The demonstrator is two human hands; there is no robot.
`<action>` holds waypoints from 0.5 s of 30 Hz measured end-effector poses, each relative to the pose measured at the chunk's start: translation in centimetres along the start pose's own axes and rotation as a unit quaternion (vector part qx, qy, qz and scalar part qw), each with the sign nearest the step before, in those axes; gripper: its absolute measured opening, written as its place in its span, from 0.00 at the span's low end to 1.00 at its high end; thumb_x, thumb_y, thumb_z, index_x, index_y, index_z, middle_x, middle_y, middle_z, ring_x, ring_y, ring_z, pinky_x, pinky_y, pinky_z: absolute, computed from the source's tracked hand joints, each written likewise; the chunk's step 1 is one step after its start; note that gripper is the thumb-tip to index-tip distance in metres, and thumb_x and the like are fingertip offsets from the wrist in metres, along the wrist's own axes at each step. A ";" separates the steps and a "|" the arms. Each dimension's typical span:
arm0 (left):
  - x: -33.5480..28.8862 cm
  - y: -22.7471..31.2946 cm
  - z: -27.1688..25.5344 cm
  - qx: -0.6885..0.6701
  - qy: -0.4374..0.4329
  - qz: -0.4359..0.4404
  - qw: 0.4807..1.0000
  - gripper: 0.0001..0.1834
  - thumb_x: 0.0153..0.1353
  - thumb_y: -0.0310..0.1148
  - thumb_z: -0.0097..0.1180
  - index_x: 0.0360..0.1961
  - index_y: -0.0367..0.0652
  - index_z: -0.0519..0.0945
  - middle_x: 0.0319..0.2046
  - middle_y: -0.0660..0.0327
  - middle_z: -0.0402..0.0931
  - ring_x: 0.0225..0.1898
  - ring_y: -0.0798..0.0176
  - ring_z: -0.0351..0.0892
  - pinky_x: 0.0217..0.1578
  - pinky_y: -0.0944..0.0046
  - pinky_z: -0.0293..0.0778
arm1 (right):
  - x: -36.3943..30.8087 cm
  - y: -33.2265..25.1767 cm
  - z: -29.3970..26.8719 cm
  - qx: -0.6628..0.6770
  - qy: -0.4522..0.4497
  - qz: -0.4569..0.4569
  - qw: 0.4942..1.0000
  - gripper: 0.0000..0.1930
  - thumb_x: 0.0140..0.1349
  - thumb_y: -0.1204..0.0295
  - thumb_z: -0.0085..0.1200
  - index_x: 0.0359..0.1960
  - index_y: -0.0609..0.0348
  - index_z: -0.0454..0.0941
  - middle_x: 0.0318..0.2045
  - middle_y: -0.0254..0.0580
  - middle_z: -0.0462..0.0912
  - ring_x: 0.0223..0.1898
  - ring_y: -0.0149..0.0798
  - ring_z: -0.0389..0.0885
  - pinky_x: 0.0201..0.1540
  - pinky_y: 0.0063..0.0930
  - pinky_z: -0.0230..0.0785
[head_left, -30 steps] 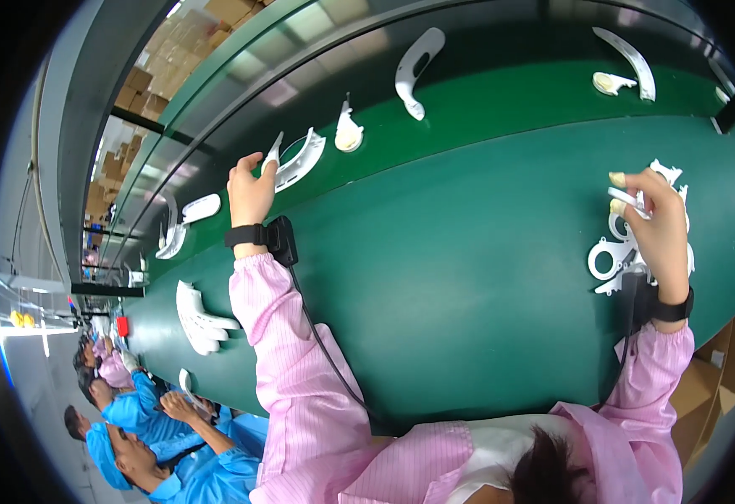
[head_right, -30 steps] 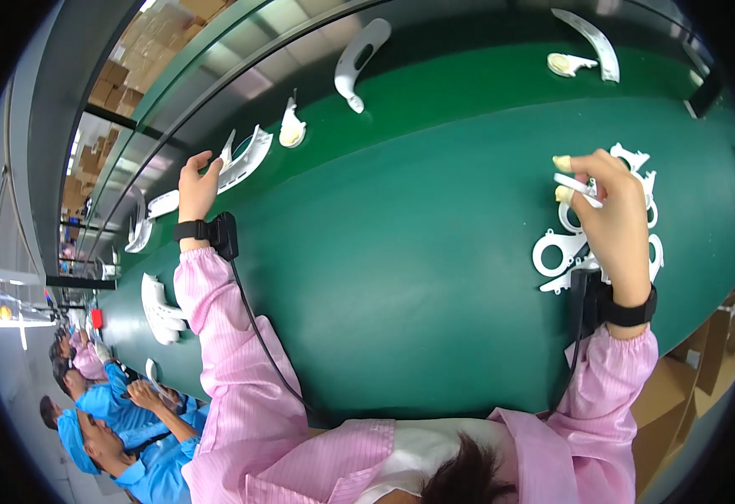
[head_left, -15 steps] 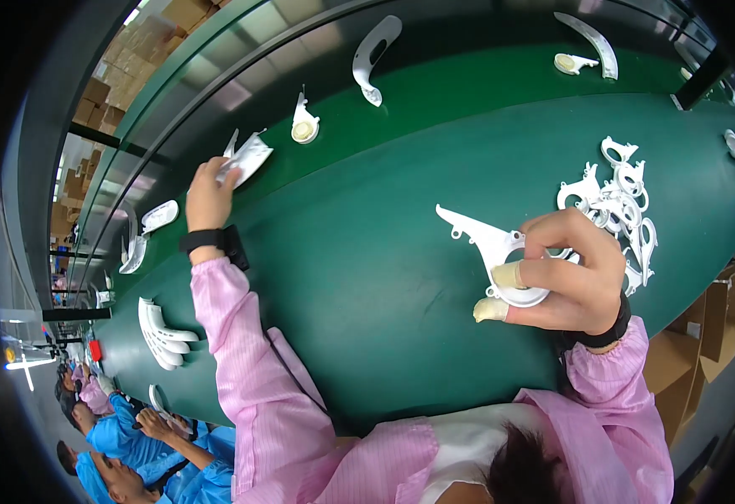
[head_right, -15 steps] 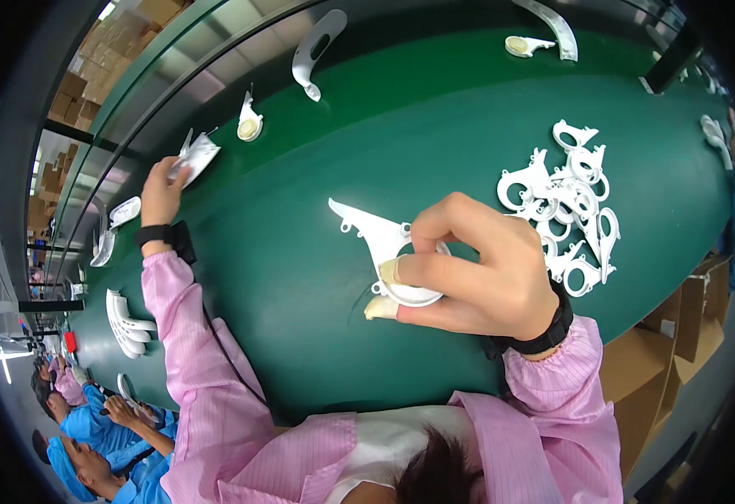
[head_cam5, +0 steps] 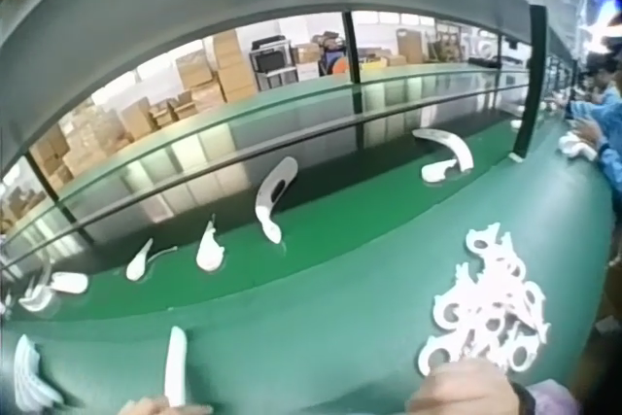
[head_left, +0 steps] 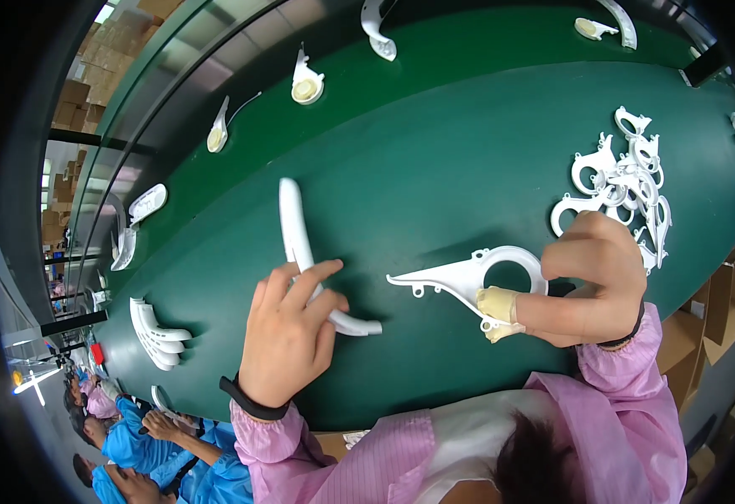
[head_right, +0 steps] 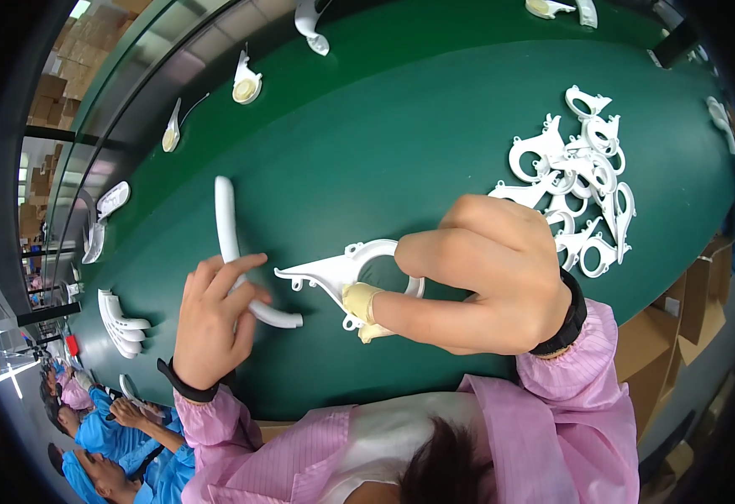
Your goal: Assembling white plastic device housings by applying adhesive filters and joining sections on a factory assembly line.
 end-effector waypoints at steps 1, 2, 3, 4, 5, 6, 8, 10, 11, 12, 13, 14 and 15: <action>-0.5 -0.3 0.0 -0.002 0.000 -0.005 1.000 0.12 0.49 0.22 0.57 0.37 0.43 0.83 0.57 0.58 0.78 0.55 0.45 0.73 0.55 0.51 0.69 | 0.1 -0.1 0.2 0.020 -0.022 0.016 0.999 0.15 0.42 0.69 0.71 0.37 0.45 0.89 0.31 0.32 0.78 0.23 0.32 0.69 0.19 0.24 0.59; -0.9 -0.7 -0.1 -0.030 0.017 0.011 0.999 0.15 0.51 0.23 0.59 0.42 0.43 0.83 0.59 0.57 0.76 0.56 0.45 0.73 0.56 0.50 0.67 | 0.2 -0.1 0.3 0.039 -0.044 0.032 0.998 0.15 0.43 0.68 0.72 0.37 0.46 0.89 0.31 0.33 0.78 0.23 0.32 0.69 0.19 0.24 0.59; -1.3 -0.9 -0.2 -0.058 0.036 0.027 0.997 0.18 0.52 0.24 0.61 0.46 0.43 0.83 0.60 0.56 0.75 0.57 0.45 0.72 0.57 0.50 0.66 | 0.2 0.0 0.4 0.050 -0.078 0.048 0.995 0.14 0.46 0.68 0.72 0.37 0.47 0.89 0.30 0.34 0.77 0.21 0.32 0.70 0.19 0.24 0.59; -1.2 -0.6 0.3 -0.060 0.039 0.023 0.997 0.18 0.52 0.24 0.61 0.46 0.43 0.83 0.60 0.56 0.75 0.57 0.45 0.72 0.57 0.50 0.66 | 0.6 0.1 0.7 0.057 -0.128 0.083 0.987 0.12 0.48 0.71 0.69 0.36 0.51 0.88 0.30 0.34 0.75 0.21 0.33 0.73 0.18 0.26 0.61; -0.9 -0.1 0.7 -0.056 0.141 -0.052 0.987 0.22 0.53 0.24 0.60 0.53 0.41 0.80 0.62 0.53 0.73 0.59 0.45 0.70 0.59 0.50 0.66 | 0.4 0.1 1.4 0.057 -0.161 0.146 0.974 0.10 0.49 0.71 0.68 0.36 0.52 0.88 0.30 0.34 0.75 0.22 0.34 0.75 0.20 0.27 0.65; -0.8 -0.1 1.0 -0.049 0.241 -0.126 0.961 0.27 0.55 0.23 0.58 0.59 0.40 0.78 0.65 0.50 0.71 0.62 0.45 0.68 0.60 0.50 0.65 | 0.0 0.2 2.2 0.056 -0.195 0.206 0.957 0.09 0.50 0.72 0.67 0.35 0.54 0.88 0.30 0.35 0.75 0.22 0.36 0.77 0.22 0.29 0.68; -0.8 -0.5 2.2 -0.056 0.203 -0.134 0.968 0.44 0.54 0.30 0.70 0.70 0.34 0.63 0.67 0.43 0.65 0.62 0.43 0.66 0.60 0.51 0.66 | -1.4 0.4 3.2 0.061 -0.217 0.236 0.945 0.08 0.52 0.75 0.64 0.35 0.57 0.86 0.32 0.36 0.78 0.24 0.40 0.80 0.27 0.33 0.73; -1.0 -0.6 3.7 -0.107 0.166 -0.153 0.968 0.47 0.55 0.33 0.71 0.72 0.33 0.60 0.67 0.43 0.63 0.61 0.45 0.66 0.58 0.52 0.68 | -2.1 0.6 3.7 0.060 -0.280 0.277 0.917 0.08 0.53 0.76 0.63 0.37 0.58 0.85 0.33 0.38 0.79 0.26 0.43 0.81 0.29 0.36 0.74; -0.9 -0.3 3.8 -0.135 0.160 -0.154 0.966 0.46 0.58 0.32 0.69 0.73 0.31 0.57 0.60 0.45 0.72 0.53 0.49 0.73 0.53 0.55 0.71 | -2.1 0.5 3.9 0.077 -0.278 0.290 0.912 0.11 0.54 0.78 0.62 0.40 0.58 0.83 0.33 0.40 0.79 0.27 0.46 0.82 0.30 0.37 0.75; -1.1 -0.1 3.6 -0.136 0.161 -0.157 0.965 0.46 0.58 0.32 0.69 0.73 0.31 0.57 0.60 0.45 0.72 0.53 0.49 0.73 0.53 0.55 0.71 | -2.0 0.3 4.0 0.078 -0.281 0.288 0.912 0.11 0.54 0.78 0.62 0.40 0.58 0.83 0.33 0.40 0.79 0.27 0.46 0.82 0.30 0.37 0.75; -1.3 0.0 3.6 -0.220 0.133 -0.171 0.951 0.42 0.60 0.31 0.67 0.72 0.31 0.59 0.53 0.46 0.76 0.48 0.50 0.76 0.49 0.56 0.74 | -2.0 0.2 4.1 0.069 -0.284 0.309 0.905 0.13 0.52 0.76 0.65 0.41 0.58 0.83 0.33 0.39 0.79 0.29 0.45 0.82 0.32 0.37 0.75; -1.4 0.0 3.6 -0.303 0.103 -0.182 0.930 0.38 0.63 0.31 0.65 0.70 0.31 0.61 0.47 0.48 0.81 0.43 0.51 0.80 0.45 0.58 0.77 | -2.0 0.2 4.2 0.059 -0.288 0.331 0.897 0.15 0.51 0.75 0.67 0.43 0.57 0.83 0.34 0.38 0.79 0.31 0.44 0.81 0.34 0.37 0.75; -1.6 -0.2 3.4 -0.303 0.105 -0.185 0.929 0.38 0.63 0.31 0.65 0.70 0.31 0.61 0.47 0.48 0.81 0.43 0.51 0.80 0.45 0.58 0.77 | -1.7 0.1 4.4 0.060 -0.290 0.328 0.897 0.15 0.51 0.75 0.67 0.43 0.57 0.83 0.34 0.38 0.79 0.31 0.44 0.81 0.34 0.37 0.75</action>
Point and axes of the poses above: each hand's wrist, its own x-axis towards the middle knuckle, its own z-axis out of the palm, y = z × x, the point moved 2 cm from there along x, towards the middle knuckle
